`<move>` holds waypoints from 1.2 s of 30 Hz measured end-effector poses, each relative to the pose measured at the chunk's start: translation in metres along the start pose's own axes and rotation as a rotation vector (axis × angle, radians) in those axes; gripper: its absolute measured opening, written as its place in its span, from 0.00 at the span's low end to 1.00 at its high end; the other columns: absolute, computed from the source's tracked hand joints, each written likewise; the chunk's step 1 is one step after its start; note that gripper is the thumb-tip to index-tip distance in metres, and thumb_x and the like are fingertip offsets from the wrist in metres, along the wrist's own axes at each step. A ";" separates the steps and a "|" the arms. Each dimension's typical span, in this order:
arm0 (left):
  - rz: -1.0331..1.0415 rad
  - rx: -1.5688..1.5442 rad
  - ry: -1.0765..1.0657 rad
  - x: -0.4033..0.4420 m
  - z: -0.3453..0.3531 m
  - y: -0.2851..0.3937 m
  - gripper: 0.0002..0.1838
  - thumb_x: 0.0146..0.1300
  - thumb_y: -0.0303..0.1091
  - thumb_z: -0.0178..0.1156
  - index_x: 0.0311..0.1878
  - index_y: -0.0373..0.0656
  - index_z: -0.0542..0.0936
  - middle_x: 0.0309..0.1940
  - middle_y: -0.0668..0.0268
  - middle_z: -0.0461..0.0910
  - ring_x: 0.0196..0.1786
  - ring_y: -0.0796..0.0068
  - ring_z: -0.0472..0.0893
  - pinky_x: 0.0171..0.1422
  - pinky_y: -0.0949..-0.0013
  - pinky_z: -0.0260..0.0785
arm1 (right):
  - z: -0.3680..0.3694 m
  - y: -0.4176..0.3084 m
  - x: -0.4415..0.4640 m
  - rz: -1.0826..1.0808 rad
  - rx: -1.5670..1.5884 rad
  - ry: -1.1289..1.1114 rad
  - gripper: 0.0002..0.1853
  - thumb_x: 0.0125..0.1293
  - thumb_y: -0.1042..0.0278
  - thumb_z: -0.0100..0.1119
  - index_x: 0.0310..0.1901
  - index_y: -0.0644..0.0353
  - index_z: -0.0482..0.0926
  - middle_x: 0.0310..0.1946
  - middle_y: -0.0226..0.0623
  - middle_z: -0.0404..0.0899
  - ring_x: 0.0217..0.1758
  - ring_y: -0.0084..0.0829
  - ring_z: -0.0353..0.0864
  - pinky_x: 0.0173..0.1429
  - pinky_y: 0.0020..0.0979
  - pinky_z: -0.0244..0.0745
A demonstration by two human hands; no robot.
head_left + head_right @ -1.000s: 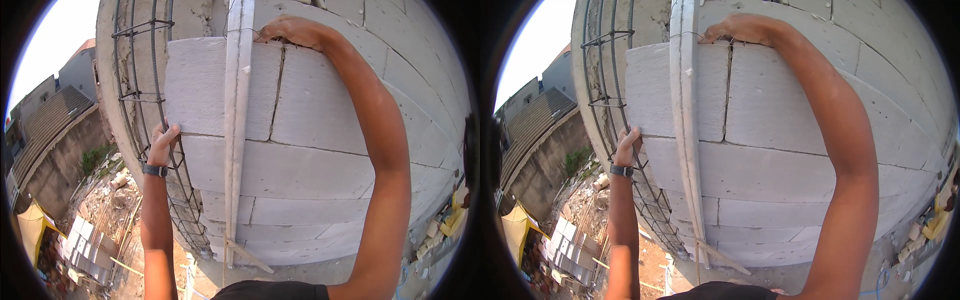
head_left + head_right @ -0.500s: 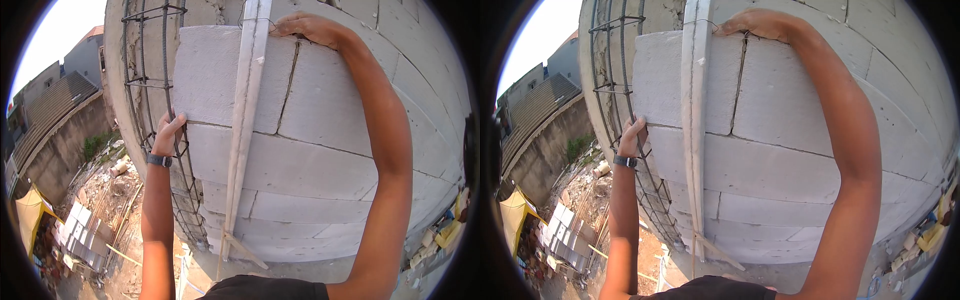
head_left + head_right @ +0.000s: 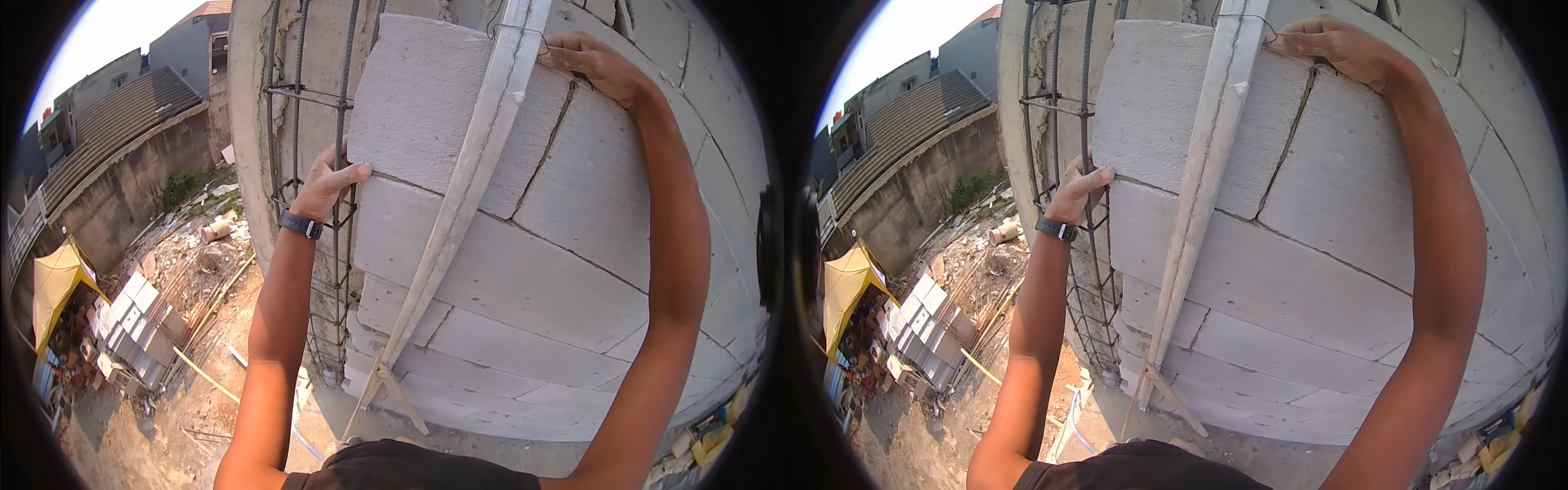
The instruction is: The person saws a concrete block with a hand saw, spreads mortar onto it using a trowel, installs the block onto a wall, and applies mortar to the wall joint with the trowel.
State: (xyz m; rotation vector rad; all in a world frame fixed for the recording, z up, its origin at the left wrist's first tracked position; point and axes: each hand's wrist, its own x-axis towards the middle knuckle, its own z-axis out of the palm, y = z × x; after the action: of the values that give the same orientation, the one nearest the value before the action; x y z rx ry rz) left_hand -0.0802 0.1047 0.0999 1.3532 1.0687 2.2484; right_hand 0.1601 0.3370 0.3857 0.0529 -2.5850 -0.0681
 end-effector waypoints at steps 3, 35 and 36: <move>0.007 0.001 -0.008 0.001 0.002 0.002 0.38 0.59 0.35 0.72 0.69 0.33 0.67 0.60 0.63 0.76 0.62 0.73 0.75 0.68 0.68 0.64 | -0.002 -0.001 -0.001 -0.010 -0.055 0.077 0.33 0.67 0.35 0.53 0.56 0.59 0.84 0.50 0.46 0.86 0.55 0.40 0.83 0.67 0.37 0.70; -0.021 0.036 -0.007 -0.002 -0.008 0.006 0.37 0.62 0.40 0.68 0.70 0.33 0.65 0.65 0.59 0.74 0.67 0.62 0.74 0.72 0.57 0.64 | -0.015 -0.015 0.006 0.107 -0.168 -0.060 0.47 0.64 0.27 0.51 0.62 0.71 0.75 0.69 0.57 0.69 0.73 0.51 0.67 0.74 0.47 0.62; -0.015 0.056 -0.015 -0.002 -0.008 0.007 0.37 0.62 0.39 0.68 0.69 0.33 0.66 0.64 0.59 0.74 0.67 0.62 0.74 0.72 0.57 0.64 | -0.014 -0.014 0.009 0.106 -0.172 -0.065 0.47 0.64 0.27 0.51 0.62 0.71 0.75 0.69 0.57 0.69 0.73 0.51 0.67 0.74 0.47 0.62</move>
State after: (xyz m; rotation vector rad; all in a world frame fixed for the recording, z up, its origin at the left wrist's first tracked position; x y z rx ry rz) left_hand -0.0857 0.0955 0.1014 1.3772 1.1411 2.2100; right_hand 0.1600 0.3217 0.4017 -0.1524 -2.6312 -0.2564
